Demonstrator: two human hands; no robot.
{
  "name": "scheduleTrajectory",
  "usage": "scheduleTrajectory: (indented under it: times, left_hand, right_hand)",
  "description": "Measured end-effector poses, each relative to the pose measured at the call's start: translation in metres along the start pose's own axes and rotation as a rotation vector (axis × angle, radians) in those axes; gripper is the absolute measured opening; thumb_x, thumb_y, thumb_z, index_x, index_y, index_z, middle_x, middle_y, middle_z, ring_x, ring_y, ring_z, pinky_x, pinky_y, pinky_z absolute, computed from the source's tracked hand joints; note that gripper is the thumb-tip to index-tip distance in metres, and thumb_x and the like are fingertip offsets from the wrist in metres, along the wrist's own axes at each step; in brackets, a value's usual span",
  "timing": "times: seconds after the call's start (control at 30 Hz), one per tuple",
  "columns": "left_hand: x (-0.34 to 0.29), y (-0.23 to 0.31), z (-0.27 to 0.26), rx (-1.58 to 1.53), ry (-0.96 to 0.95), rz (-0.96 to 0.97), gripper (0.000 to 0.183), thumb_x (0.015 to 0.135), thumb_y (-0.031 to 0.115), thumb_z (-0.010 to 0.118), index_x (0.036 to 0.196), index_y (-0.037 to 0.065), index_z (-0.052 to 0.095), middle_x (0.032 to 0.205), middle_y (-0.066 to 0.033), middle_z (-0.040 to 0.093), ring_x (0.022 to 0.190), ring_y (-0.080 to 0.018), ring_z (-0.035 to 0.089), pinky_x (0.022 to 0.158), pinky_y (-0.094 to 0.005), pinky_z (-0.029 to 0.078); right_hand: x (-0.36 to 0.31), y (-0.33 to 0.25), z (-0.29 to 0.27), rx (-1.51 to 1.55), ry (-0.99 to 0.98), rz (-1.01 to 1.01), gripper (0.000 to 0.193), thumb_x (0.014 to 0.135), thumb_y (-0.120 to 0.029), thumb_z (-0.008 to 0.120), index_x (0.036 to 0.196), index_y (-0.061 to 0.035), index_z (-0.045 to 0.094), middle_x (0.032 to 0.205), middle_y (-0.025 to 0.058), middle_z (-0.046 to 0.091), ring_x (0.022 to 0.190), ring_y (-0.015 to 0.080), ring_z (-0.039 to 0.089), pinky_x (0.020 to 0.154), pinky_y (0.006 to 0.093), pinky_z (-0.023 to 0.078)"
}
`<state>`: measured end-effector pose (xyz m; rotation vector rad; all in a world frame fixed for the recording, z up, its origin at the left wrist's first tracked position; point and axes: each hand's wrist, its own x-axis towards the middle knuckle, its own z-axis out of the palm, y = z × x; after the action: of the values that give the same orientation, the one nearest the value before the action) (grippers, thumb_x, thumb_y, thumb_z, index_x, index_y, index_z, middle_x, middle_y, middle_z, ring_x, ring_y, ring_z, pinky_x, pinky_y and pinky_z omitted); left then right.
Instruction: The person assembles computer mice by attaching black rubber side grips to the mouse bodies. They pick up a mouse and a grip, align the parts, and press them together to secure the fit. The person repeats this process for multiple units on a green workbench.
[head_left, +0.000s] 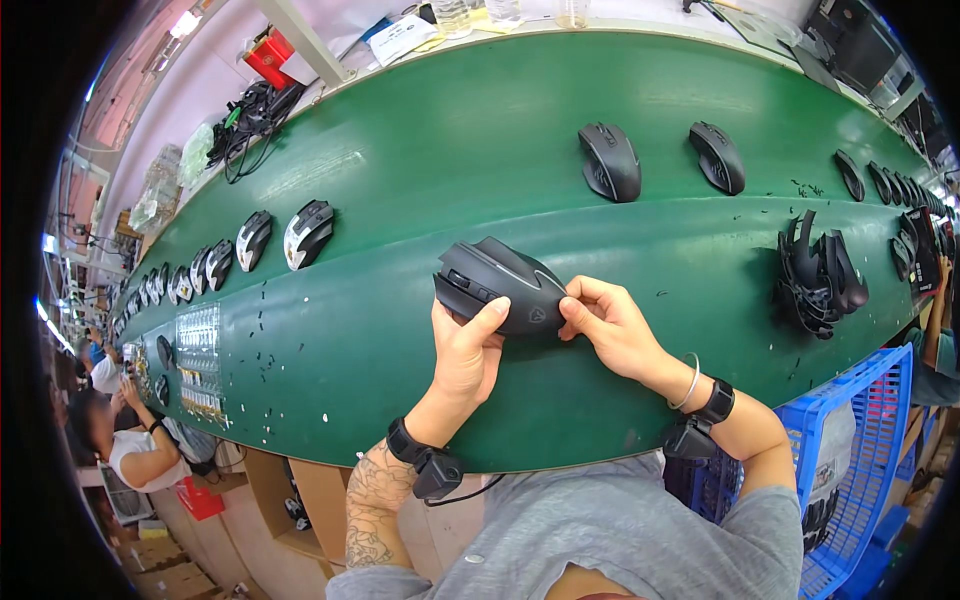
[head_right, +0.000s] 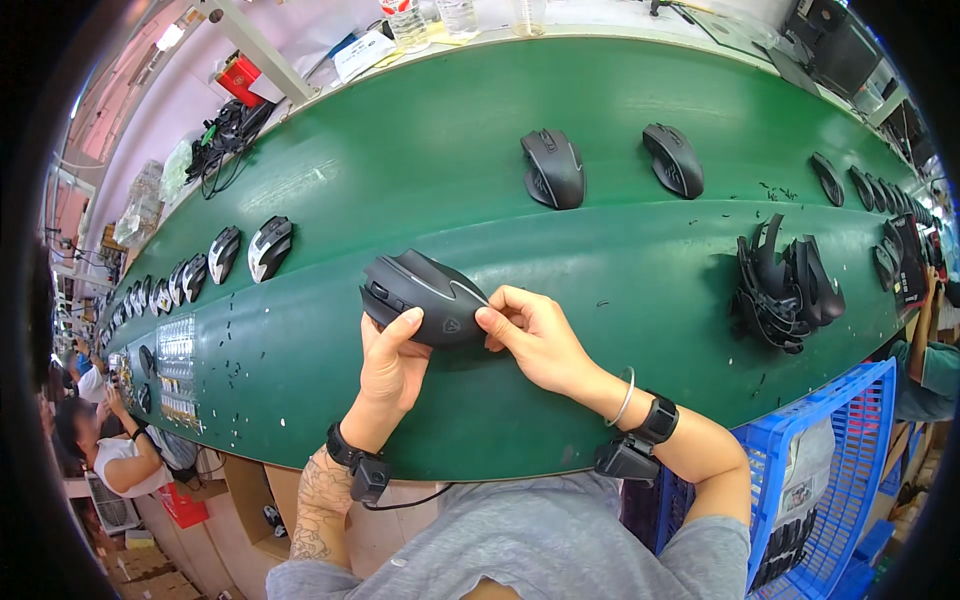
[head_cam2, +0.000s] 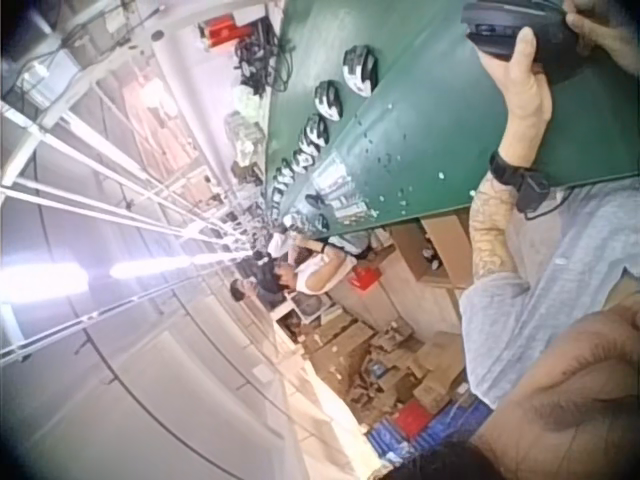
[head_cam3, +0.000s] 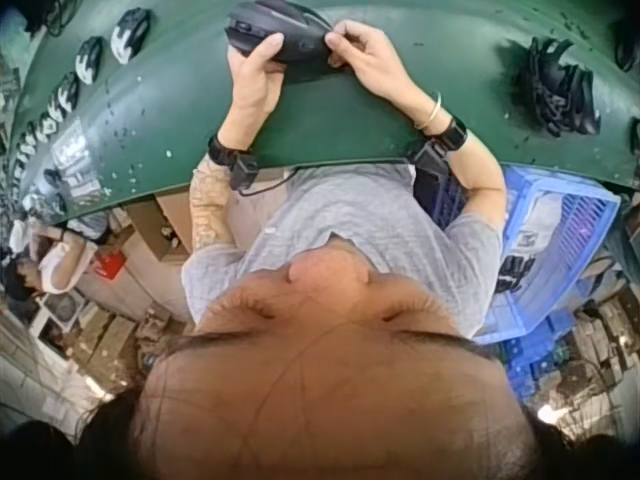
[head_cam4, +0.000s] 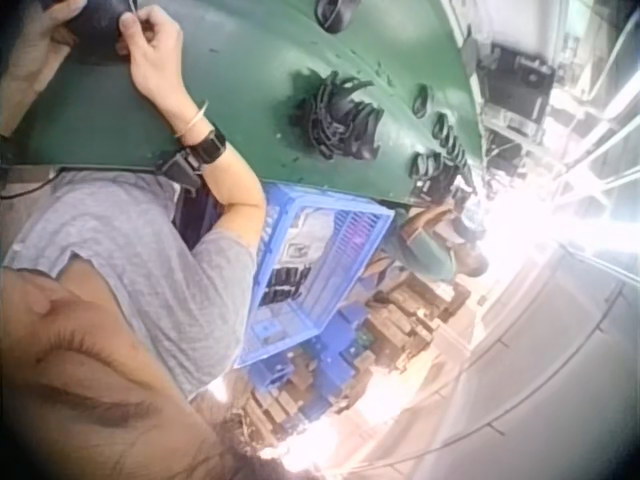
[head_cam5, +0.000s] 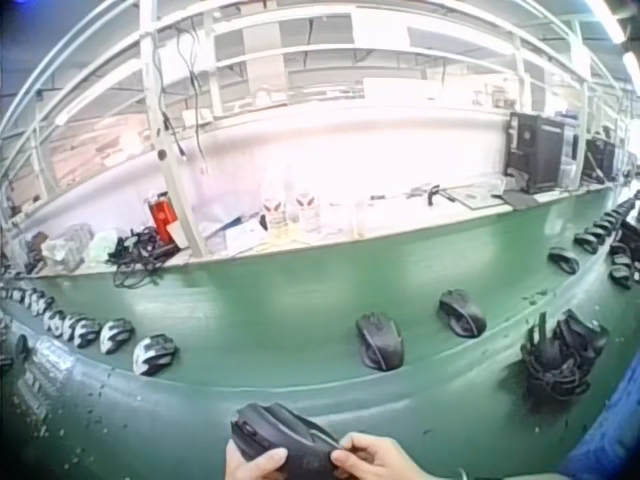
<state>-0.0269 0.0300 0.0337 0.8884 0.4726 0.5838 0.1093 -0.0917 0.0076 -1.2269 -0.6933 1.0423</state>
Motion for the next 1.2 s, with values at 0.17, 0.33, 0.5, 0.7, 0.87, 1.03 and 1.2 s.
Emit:
scheduleTrajectory:
  times: [0.17, 0.33, 0.5, 0.7, 0.87, 1.03, 1.2]
  left_hand:
    - [-0.002, 0.002, 0.005, -0.075, 0.012, -0.042, 0.037, 0.081, 0.005, 0.062, 0.114, 0.003, 0.046, 0.106, -0.0092, 0.058, 0.098, -0.0198, 0.06, 0.087, -0.0375, 0.05]
    - [0.0, 0.0, 0.008, -0.106, 0.016, -0.047, 0.034, 0.082, 0.004, 0.062, 0.112, 0.003, 0.047, 0.105, -0.0091, 0.058, 0.097, -0.0193, 0.06, 0.086, -0.0367, 0.05]
    - [0.001, -0.003, 0.003, -0.05, 0.015, -0.111, 0.041, 0.086, 0.02, 0.058, 0.122, 0.004, 0.045, 0.116, -0.0094, 0.056, 0.107, -0.0231, 0.057, 0.096, -0.0421, 0.044]
    - [-0.003, -0.004, 0.008, -0.267, 0.063, -0.152, 0.059, 0.09, 0.05, 0.041, 0.126, 0.004, 0.047, 0.126, -0.0115, 0.054, 0.114, -0.0253, 0.053, 0.099, -0.0427, 0.04]
    - [0.004, -0.001, -0.008, 0.028, 0.049, -0.091, 0.059, 0.097, 0.053, 0.027, 0.111, 0.003, 0.057, 0.107, -0.0082, 0.063, 0.101, -0.0204, 0.059, 0.091, -0.0373, 0.045]
    - [0.01, -0.001, -0.001, 0.489, 0.143, 0.257, 0.055, 0.103, 0.033, 0.033, 0.07, -0.005, 0.055, 0.064, -0.0012, 0.055, 0.064, -0.006, 0.042, 0.059, -0.0253, 0.037]
    - [0.012, -0.001, -0.009, 0.832, 0.165, 0.448, 0.053, 0.103, 0.029, 0.034, 0.062, -0.004, 0.04, 0.054, -0.0001, 0.033, 0.055, -0.0079, 0.028, 0.048, -0.0312, 0.023]
  right_hand:
    - [0.003, 0.004, -0.002, 0.043, -0.052, -0.038, 0.035, 0.093, -0.032, 0.059, 0.071, -0.0077, 0.047, 0.064, -0.0049, 0.048, 0.059, 0.0031, 0.043, 0.054, 0.0206, 0.036]
    - [0.003, 0.007, -0.005, 0.009, -0.032, -0.042, 0.035, 0.093, -0.032, 0.06, 0.071, -0.0083, 0.047, 0.064, -0.0058, 0.047, 0.059, 0.0023, 0.042, 0.053, 0.0203, 0.034]
    - [0.005, 0.003, -0.006, -0.02, 0.019, -0.009, 0.029, 0.09, -0.031, 0.064, 0.087, -0.0024, 0.058, 0.07, -0.0008, 0.052, 0.064, 0.0067, 0.048, 0.058, 0.0228, 0.041]
    - [-0.002, -0.021, 0.0, -0.726, 0.029, -0.466, 0.079, 0.072, -0.028, 0.079, 0.136, -0.0009, 0.042, 0.105, 0.014, 0.055, 0.089, 0.0256, 0.057, 0.079, 0.033, 0.049]
    - [0.002, -0.024, -0.008, -0.775, 0.005, -0.5, 0.084, 0.065, -0.016, 0.082, 0.138, -0.0044, 0.041, 0.111, 0.0137, 0.055, 0.096, 0.0276, 0.058, 0.083, 0.0353, 0.049]
    - [0.006, -0.029, -0.014, -0.78, -0.031, -0.543, 0.082, 0.063, -0.012, 0.082, 0.136, -0.0054, 0.044, 0.112, 0.0138, 0.056, 0.096, 0.0292, 0.058, 0.083, 0.0357, 0.049]
    - [0.008, -0.029, -0.02, -0.772, -0.085, -0.515, 0.082, 0.064, -0.014, 0.082, 0.135, -0.0051, 0.044, 0.111, 0.0143, 0.056, 0.094, 0.0298, 0.058, 0.082, 0.0362, 0.049]
